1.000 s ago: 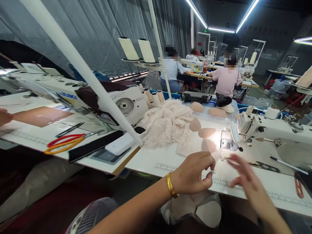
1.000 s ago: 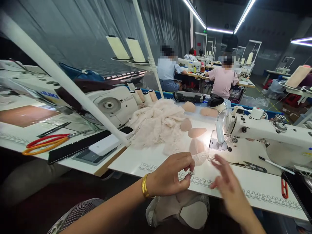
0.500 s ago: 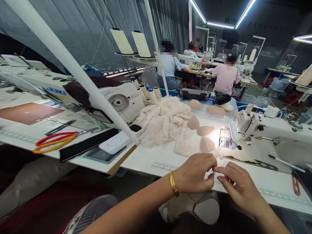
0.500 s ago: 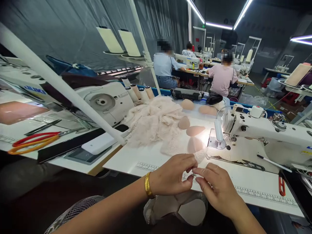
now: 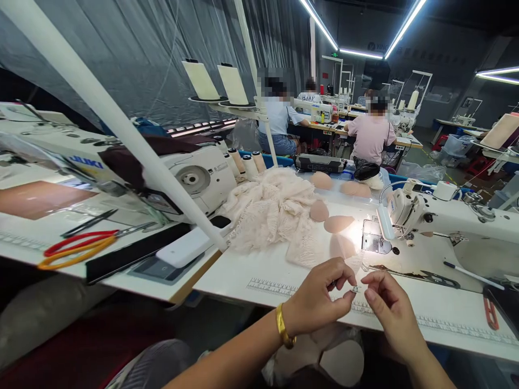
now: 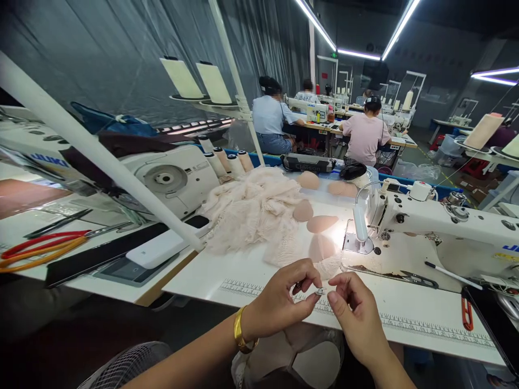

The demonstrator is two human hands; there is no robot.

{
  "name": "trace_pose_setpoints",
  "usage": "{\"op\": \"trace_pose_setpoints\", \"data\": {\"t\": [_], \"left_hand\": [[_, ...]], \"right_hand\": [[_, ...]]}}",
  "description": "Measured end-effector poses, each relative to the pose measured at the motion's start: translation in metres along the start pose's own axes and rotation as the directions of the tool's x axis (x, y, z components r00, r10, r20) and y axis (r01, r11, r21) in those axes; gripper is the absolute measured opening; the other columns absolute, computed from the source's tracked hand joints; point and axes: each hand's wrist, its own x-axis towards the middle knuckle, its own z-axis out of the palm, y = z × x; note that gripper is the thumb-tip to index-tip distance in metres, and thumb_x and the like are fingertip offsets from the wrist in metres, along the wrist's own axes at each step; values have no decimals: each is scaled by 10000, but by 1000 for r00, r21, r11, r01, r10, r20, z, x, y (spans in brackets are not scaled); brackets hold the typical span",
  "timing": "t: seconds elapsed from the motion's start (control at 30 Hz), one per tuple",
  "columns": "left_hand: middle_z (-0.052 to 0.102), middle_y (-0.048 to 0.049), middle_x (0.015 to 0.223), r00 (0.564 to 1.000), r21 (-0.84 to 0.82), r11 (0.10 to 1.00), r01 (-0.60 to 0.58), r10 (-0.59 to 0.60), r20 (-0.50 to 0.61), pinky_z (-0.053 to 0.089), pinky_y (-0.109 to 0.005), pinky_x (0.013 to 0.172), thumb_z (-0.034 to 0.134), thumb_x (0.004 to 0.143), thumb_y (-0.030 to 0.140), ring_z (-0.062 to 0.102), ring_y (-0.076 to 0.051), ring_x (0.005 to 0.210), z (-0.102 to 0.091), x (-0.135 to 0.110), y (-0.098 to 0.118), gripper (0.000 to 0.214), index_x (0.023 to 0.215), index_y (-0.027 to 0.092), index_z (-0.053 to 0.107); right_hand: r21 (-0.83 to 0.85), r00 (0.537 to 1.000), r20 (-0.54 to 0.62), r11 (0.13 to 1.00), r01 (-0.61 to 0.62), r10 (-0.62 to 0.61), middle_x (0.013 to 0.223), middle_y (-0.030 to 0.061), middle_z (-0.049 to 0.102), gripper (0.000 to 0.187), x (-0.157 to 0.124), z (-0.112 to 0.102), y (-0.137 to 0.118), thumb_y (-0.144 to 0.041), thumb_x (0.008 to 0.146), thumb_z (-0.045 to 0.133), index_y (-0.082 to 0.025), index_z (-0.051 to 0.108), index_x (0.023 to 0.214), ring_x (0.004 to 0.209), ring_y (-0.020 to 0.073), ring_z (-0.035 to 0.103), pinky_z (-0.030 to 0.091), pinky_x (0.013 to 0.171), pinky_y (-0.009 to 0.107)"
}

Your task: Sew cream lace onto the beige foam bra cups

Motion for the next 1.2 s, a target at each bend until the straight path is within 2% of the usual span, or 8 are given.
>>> {"op": "trace_pose_setpoints", "data": {"t": [0.13,0.27,0.33,0.47,0.57,0.8,1.0,1.2], "left_hand": [[473,48,692,998,56,996,-67,67,-2,361,-219,578,546,719,76,440,-99,614,5,-1,2,195,861,192,612],[458,56,693,1000,-7,1000,1,-1,-25,357,-194,537,570,725,100,427,-88,590,10,0,2,149,840,193,585],[459,56,695,1000,-10,1000,-5,4,-31,353,-188,524,571,733,100,420,-85,583,10,0,1,141,838,194,581],[486,48,697,991,132,982,-134,135,0,380,-219,591,553,743,71,464,-99,624,8,0,-2,186,873,193,608],[494,48,694,984,185,966,-179,178,23,382,-231,610,557,737,66,475,-105,637,7,-1,-2,191,875,192,599],[485,56,693,999,74,997,-34,36,-24,383,-185,538,573,752,94,431,-83,574,12,-2,-3,140,847,197,570],[521,44,689,991,189,973,-131,129,24,387,-225,595,547,763,86,474,-106,624,11,-3,-7,151,863,196,580],[517,49,693,997,105,992,-63,68,-45,392,-186,537,564,762,89,464,-88,583,14,-2,1,131,829,201,554]], "right_hand": [[31,999,41,999,-35,34,766,-12,524,317,-2,6,0,-533,945,656,-229,681,1031,694,155,456,384,644,282],[395,995,58,913,-102,86,784,-7,560,336,-2,19,14,-563,918,682,-244,652,1018,677,143,475,407,638,271],[491,993,54,863,-117,104,827,6,584,331,-2,22,19,-556,912,693,-251,643,1029,718,151,508,437,669,278],[292,1000,0,956,-16,17,890,10,606,274,-3,15,17,-482,937,699,-257,647,1084,800,164,553,459,743,288],[127,1000,0,992,29,-29,889,13,618,223,-3,9,18,-445,944,702,-235,666,1008,809,167,563,459,752,293],[295,999,-1,955,-35,37,815,13,657,275,-2,13,34,-490,957,667,-228,671,1042,740,168,589,488,720,310],[173,999,-29,985,-10,15,947,38,687,256,1,13,16,-448,893,757,-238,698,1026,880,201,622,509,815,327],[488,997,60,870,-72,49,916,20,660,255,4,19,21,-479,910,725,-252,655,1005,775,165,575,487,743,306]]}}
